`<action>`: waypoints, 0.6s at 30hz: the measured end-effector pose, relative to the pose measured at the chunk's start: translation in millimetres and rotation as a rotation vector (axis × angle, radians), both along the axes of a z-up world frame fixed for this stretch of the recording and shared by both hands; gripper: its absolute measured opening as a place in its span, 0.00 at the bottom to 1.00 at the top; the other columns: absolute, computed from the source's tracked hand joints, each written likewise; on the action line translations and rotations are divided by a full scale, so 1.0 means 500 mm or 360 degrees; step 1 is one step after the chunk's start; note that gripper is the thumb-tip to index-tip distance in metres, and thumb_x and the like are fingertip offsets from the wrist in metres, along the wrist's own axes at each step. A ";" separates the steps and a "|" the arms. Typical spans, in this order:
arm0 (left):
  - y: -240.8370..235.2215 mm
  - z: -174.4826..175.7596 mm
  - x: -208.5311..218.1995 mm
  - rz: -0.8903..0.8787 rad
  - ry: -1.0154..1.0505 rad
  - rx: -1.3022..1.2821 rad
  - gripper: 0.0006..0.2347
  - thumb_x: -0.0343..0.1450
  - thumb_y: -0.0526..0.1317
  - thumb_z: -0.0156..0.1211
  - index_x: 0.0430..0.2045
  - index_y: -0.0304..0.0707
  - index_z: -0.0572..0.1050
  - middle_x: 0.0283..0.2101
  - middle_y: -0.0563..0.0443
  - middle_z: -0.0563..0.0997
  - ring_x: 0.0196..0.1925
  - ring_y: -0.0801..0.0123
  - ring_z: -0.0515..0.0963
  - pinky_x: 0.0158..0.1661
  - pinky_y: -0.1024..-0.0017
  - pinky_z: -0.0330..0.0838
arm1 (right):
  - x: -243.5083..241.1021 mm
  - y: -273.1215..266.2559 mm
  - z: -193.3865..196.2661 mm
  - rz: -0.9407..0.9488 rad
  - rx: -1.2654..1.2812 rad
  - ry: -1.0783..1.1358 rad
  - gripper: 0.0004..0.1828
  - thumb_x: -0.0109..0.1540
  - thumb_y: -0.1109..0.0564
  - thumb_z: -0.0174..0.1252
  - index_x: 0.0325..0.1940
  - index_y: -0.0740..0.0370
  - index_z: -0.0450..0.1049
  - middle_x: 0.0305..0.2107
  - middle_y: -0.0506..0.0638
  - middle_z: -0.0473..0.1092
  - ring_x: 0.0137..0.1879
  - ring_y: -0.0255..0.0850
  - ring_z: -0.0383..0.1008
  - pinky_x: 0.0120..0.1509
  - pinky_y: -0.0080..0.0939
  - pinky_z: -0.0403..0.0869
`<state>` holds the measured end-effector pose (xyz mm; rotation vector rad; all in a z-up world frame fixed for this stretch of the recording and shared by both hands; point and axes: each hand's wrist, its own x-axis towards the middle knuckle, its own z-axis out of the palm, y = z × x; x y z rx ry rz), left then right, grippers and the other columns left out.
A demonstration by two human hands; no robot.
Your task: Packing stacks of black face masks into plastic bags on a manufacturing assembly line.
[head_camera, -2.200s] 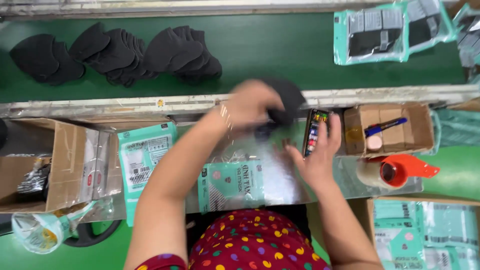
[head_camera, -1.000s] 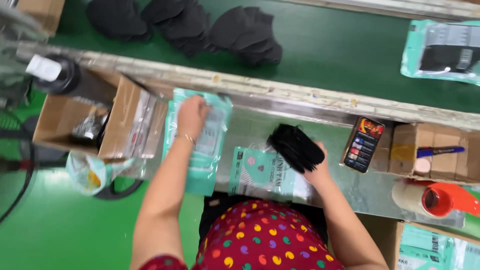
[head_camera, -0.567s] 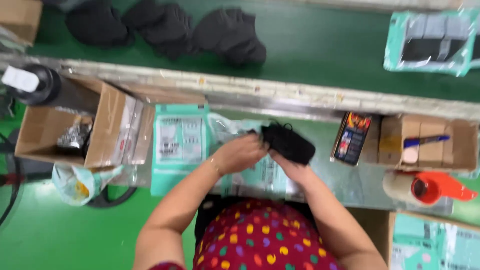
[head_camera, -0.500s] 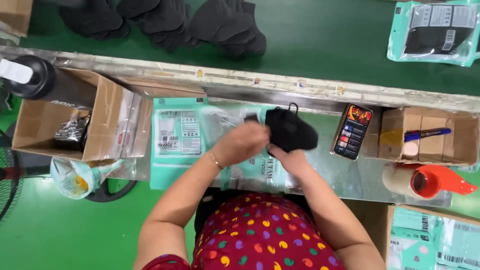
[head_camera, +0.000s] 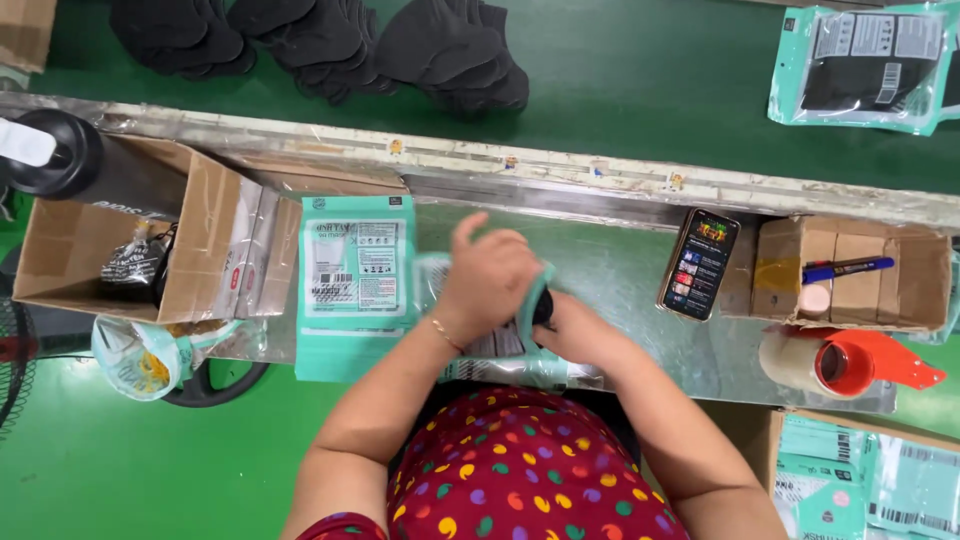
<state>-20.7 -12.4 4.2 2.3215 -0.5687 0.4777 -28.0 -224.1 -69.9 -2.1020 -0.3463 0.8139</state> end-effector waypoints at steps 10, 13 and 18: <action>0.005 -0.007 -0.002 0.0010 -0.0004 -0.0056 0.02 0.72 0.36 0.59 0.31 0.43 0.78 0.40 0.57 0.82 0.50 0.64 0.79 0.67 0.52 0.54 | -0.015 0.009 -0.026 -0.0155 0.0356 -0.0672 0.13 0.55 0.65 0.61 0.44 0.61 0.77 0.42 0.58 0.73 0.46 0.56 0.75 0.46 0.51 0.75; -0.006 -0.032 0.007 -0.0181 -0.0103 -0.0007 0.02 0.70 0.35 0.59 0.31 0.41 0.78 0.40 0.54 0.82 0.49 0.62 0.79 0.65 0.54 0.59 | -0.013 0.006 -0.069 0.0051 0.0220 -0.0938 0.12 0.56 0.65 0.62 0.42 0.58 0.80 0.41 0.54 0.76 0.49 0.55 0.75 0.52 0.49 0.75; 0.026 -0.093 0.025 0.0058 0.0084 -0.0310 0.02 0.72 0.35 0.59 0.31 0.37 0.77 0.38 0.48 0.81 0.45 0.53 0.78 0.51 0.58 0.68 | 0.006 -0.018 0.033 -0.0061 0.0616 -0.0661 0.12 0.61 0.63 0.62 0.49 0.64 0.77 0.48 0.56 0.73 0.52 0.52 0.74 0.56 0.46 0.73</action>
